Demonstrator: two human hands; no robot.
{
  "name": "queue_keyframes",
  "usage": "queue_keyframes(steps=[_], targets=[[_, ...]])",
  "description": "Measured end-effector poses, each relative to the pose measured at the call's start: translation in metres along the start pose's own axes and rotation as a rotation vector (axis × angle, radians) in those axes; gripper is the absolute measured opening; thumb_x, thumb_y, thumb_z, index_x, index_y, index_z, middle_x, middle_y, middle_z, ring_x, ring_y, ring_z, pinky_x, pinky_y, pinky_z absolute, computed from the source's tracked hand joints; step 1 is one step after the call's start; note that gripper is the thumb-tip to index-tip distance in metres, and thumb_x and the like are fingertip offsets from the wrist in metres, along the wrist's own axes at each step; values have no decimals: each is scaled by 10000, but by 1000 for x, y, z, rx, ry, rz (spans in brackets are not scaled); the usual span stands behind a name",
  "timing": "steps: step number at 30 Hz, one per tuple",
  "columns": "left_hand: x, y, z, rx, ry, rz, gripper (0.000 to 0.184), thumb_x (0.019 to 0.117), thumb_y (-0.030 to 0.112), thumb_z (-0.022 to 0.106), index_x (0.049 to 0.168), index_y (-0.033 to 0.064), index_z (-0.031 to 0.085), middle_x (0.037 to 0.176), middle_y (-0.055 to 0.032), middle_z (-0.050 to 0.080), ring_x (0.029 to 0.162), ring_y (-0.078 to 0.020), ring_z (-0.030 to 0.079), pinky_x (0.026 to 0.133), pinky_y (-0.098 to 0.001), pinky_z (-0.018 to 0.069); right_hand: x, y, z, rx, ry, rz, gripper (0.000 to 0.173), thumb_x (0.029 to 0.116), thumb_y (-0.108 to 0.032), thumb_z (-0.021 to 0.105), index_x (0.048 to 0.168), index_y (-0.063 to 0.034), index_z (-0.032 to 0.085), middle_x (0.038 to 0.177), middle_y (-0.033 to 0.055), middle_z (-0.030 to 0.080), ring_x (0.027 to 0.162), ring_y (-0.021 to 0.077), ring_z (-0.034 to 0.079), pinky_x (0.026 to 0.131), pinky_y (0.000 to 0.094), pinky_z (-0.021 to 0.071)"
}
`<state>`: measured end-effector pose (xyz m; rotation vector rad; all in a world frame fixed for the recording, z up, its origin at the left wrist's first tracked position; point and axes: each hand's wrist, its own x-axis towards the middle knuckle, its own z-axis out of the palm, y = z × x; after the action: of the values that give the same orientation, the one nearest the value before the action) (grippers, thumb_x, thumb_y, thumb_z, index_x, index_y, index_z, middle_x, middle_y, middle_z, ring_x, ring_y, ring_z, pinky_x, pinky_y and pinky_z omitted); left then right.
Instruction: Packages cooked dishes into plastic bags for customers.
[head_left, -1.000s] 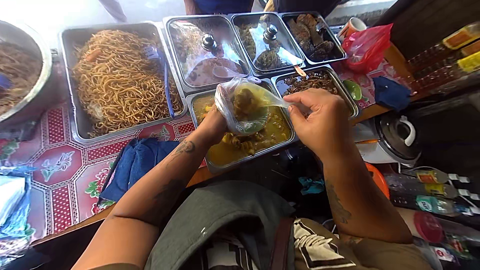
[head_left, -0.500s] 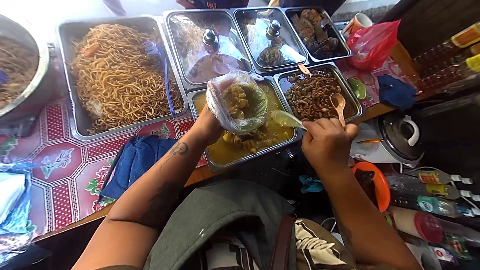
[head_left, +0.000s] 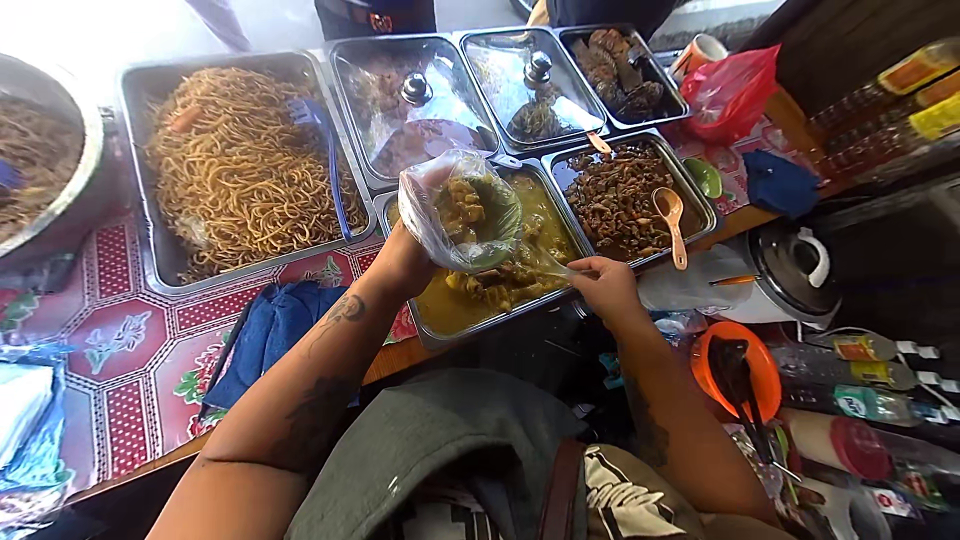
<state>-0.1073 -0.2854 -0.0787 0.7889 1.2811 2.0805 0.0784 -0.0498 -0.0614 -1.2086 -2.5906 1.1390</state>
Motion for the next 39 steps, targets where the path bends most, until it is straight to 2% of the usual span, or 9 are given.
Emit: queue_keyframes(steps=[5, 8, 12, 17, 20, 24, 28, 31, 39], targets=[[-2, 0, -12, 21, -20, 15, 545, 1050, 403, 463, 1553, 209, 380, 1472, -114, 517, 1322, -260, 535, 1070, -491, 483, -6, 4, -14, 191, 38, 83, 178, 916, 46, 672, 1085, 19, 723, 957, 125, 700, 765, 128, 605, 703, 299, 497], [-4, 14, -1, 38, 63, -69, 504, 1067, 487, 401, 1485, 211, 456, 1349, -81, 609, 1208, -215, 613, 1001, -439, 544, -9, 3, -17, 255, 67, 107, 181, 917, 69, 668, 1085, 28, 720, 927, 108, 692, 734, 99, 586, 682, 254, 486], [-8, 2, -5, 72, 83, -146, 472, 1047, 307, 438, 1508, 209, 429, 1375, -85, 588, 1207, -209, 610, 970, -436, 549, -15, -8, -28, 298, 116, 29, 166, 910, 78, 676, 1058, 23, 729, 897, 87, 703, 719, 77, 604, 666, 231, 496], [-11, 34, 35, 139, 257, -345, 256, 1071, 117, 382, 1300, 149, 494, 1046, 6, 624, 915, -66, 639, 787, -277, 564, -33, -48, -47, 336, 143, -145, 172, 883, 110, 678, 1013, 11, 732, 863, 54, 698, 683, 54, 604, 634, 198, 505], [-5, 22, 35, 125, 183, -334, 390, 1053, 182, 407, 1441, 194, 453, 1185, -43, 645, 988, -130, 667, 801, -336, 591, -42, -68, -54, 248, 107, -284, 176, 891, 66, 675, 1033, -11, 745, 899, 61, 715, 726, 74, 645, 680, 235, 554], [-4, 22, 48, 150, 171, -355, 308, 1060, 158, 418, 1362, 160, 475, 1084, -5, 628, 929, -73, 642, 781, -283, 568, -59, -93, -50, -150, 211, -570, 205, 911, -66, 639, 1068, -60, 771, 1005, 89, 742, 896, 179, 700, 797, 424, 578], [-4, 17, 52, 78, 169, -334, 319, 1044, 145, 447, 1361, 143, 476, 1105, -5, 657, 984, -78, 662, 833, -289, 578, -72, -103, -44, -439, 505, -868, 240, 951, -85, 585, 1058, -93, 799, 983, 105, 740, 917, 304, 660, 849, 569, 412], [-6, 21, 53, 107, 154, -283, 347, 1037, 53, 454, 1378, 112, 476, 1156, 2, 642, 1043, -39, 645, 899, -254, 562, -69, -93, -59, -493, 577, -777, 260, 973, -110, 562, 1095, -106, 791, 1026, 133, 735, 960, 336, 661, 849, 592, 415], [0, 21, 27, 102, 153, -177, 273, 1056, 148, 411, 1317, 125, 491, 1102, 4, 651, 1017, -68, 650, 895, -285, 569, -52, -43, -26, -779, 185, -264, 210, 937, -24, 599, 1044, -18, 780, 976, 265, 702, 1021, 475, 646, 899, 692, 407]])
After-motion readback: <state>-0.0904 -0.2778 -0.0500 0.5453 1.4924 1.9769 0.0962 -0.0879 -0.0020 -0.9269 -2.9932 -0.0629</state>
